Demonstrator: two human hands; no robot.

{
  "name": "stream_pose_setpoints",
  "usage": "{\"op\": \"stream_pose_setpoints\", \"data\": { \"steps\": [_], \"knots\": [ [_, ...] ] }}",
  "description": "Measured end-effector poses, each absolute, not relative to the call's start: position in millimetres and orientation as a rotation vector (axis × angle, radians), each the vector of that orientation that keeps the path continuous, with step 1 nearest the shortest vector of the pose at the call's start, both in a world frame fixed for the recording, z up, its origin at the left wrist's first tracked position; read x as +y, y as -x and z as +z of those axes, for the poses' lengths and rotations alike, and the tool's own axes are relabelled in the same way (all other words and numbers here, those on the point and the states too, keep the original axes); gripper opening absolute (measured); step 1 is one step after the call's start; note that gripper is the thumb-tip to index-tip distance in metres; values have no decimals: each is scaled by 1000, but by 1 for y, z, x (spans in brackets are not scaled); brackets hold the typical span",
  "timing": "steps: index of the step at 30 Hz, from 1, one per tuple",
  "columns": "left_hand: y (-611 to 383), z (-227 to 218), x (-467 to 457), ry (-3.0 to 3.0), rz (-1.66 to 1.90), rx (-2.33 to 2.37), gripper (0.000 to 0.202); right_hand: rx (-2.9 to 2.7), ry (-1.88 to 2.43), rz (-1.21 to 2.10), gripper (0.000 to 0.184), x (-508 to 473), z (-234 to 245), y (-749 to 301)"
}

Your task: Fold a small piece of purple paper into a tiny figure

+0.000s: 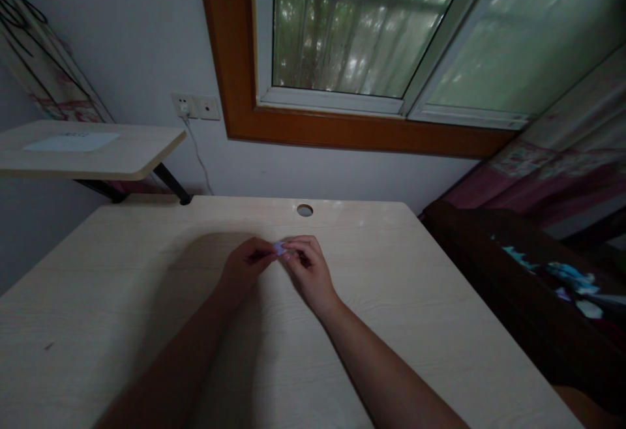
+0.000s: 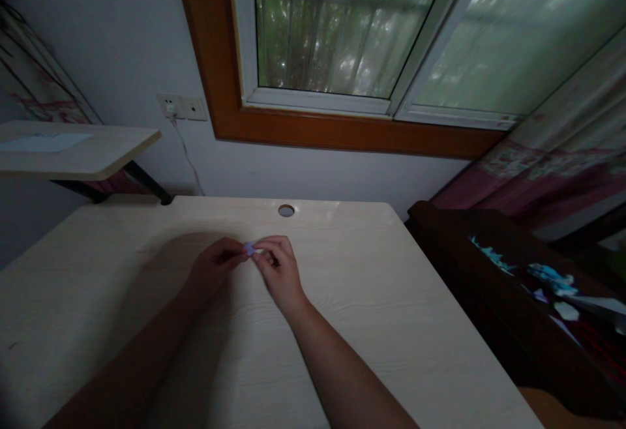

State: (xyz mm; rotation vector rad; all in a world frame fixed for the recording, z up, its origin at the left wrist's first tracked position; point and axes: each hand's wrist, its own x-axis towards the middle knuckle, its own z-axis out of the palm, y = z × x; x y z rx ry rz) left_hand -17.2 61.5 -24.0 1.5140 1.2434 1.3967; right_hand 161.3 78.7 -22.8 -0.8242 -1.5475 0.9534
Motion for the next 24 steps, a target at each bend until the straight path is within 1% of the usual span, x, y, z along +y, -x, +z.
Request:
{"op": "stream_pose_setpoints", "data": {
  "steps": [7,17,24],
  "knots": [
    [18,-31,63,-1605,1448,1195,12,-1571,829,907,7,81,-29,-160],
    [17,-29,61,-1634,1460,1192,8,-1545,813,1049,6,83,-28,-160],
    [18,-34,63,-1652,1565,1226,5,-1427,733,1233,15,82,-32,-156]
  ]
}}
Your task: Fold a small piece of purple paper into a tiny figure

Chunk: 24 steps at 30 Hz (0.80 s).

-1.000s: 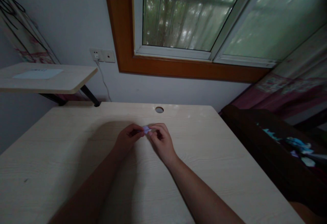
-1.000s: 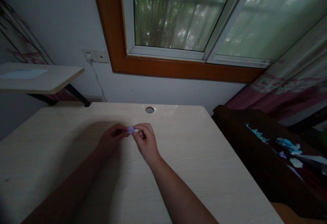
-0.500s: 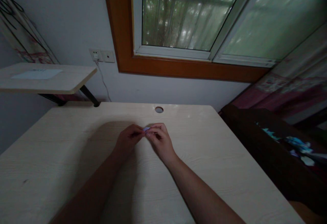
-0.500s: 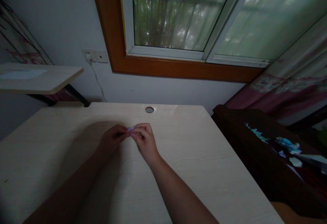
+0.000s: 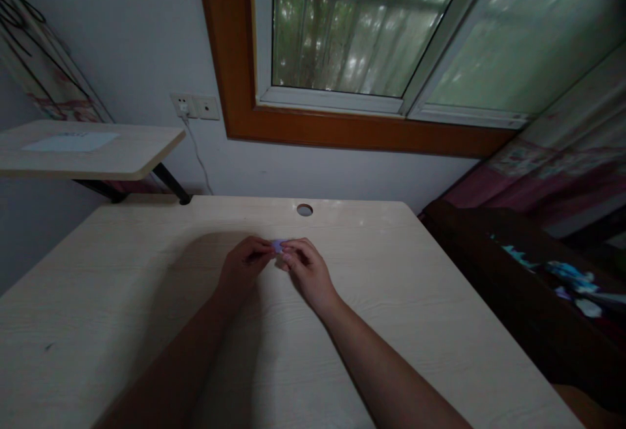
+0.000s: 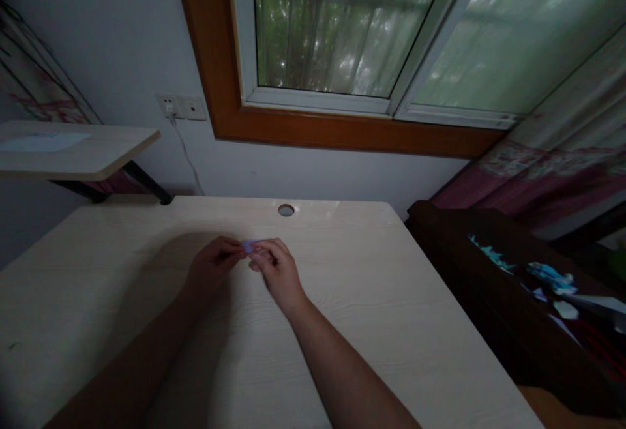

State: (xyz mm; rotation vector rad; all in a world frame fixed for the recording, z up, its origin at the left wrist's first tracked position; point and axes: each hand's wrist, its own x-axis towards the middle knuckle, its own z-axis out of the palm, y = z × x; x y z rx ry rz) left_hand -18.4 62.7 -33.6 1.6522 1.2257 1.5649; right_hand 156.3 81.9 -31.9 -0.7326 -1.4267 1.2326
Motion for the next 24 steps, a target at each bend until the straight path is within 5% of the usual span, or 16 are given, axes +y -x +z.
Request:
{"op": "stream_pose_setpoints", "data": {
  "steps": [24],
  "knots": [
    [16,-31,61,-1786,1445,1282,3,-1578,817,1002,3,84,-27,-163]
  ]
}}
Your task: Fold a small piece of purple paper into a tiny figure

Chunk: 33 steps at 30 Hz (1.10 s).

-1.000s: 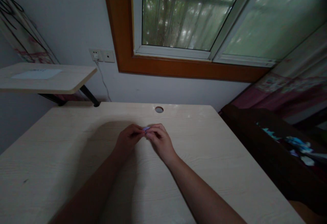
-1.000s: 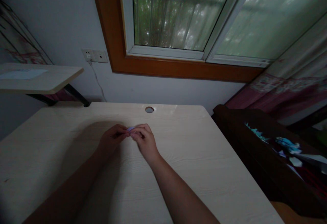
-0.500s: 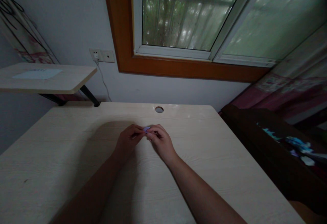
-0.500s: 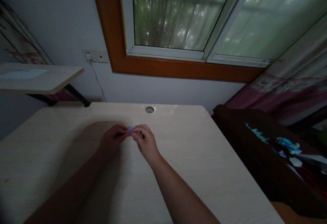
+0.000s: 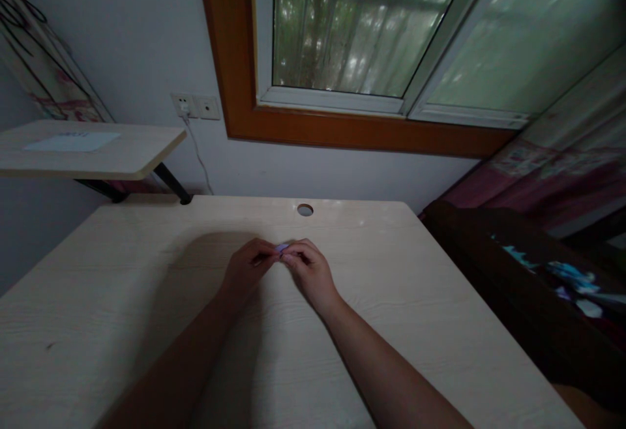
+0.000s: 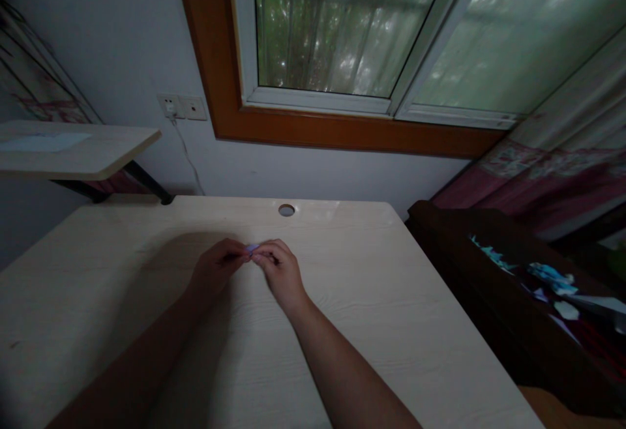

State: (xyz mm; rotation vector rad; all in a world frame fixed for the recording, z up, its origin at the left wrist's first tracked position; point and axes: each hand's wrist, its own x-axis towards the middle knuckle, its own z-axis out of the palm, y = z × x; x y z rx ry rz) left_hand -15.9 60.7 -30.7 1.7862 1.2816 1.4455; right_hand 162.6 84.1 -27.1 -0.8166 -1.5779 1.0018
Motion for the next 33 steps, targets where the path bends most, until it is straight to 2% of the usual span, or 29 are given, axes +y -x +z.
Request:
{"op": "stream_pose_setpoints", "data": {
  "steps": [10,21,33],
  "knots": [
    [13,-25,58,-1679,1479,1340,12,-1568,874,976,11,80,-26,-162],
    [14,-26,58,-1712,1400,1306,13,-1648,883,895,8,80,-25,-163],
    [12,-34,62,-1394,1380,1212,32,-1778,783,843,13,76,-20,-163]
  ]
}}
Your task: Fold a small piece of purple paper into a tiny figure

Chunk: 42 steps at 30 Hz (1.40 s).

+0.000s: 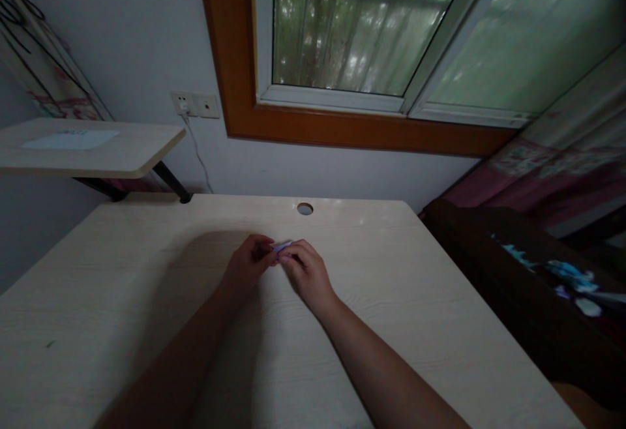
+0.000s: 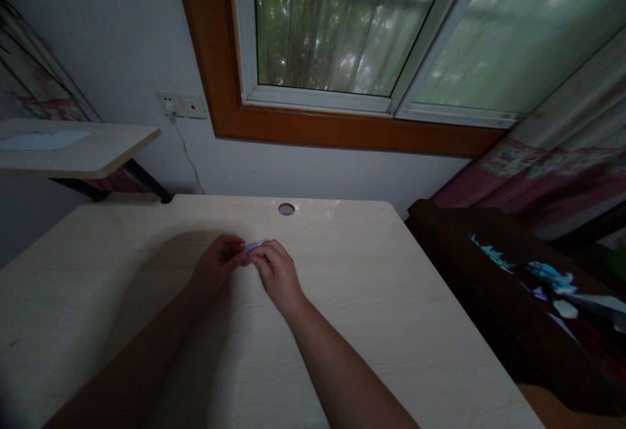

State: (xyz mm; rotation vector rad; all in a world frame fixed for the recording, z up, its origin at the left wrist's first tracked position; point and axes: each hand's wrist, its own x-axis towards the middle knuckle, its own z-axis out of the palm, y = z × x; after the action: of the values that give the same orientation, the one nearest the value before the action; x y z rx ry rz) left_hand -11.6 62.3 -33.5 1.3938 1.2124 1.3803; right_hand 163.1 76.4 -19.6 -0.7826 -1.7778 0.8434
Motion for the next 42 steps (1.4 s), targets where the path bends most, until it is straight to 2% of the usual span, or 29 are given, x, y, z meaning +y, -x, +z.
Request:
{"op": "stream_pose_setpoints", "data": {
  "steps": [15,30,34,39,42],
  "knots": [
    [11,-41,64,-1295,1354,1144,36,-1671,836,905,5,81,-23,-163],
    [11,-39,64,-1361,1347,1223,37,-1624,849,945,9,83,-27,-163],
    [10,-35,63,-1349,1353,1211,36,-1581,891,985,18,82,-30,-161],
    [10,-34,63,-1341,1352,1198,36,-1461,834,1214,34,83,-32,-159],
    [10,-35,63,-1326,1324,1182,38,-1403,809,1309,36,83,-33,-159]
  ]
}}
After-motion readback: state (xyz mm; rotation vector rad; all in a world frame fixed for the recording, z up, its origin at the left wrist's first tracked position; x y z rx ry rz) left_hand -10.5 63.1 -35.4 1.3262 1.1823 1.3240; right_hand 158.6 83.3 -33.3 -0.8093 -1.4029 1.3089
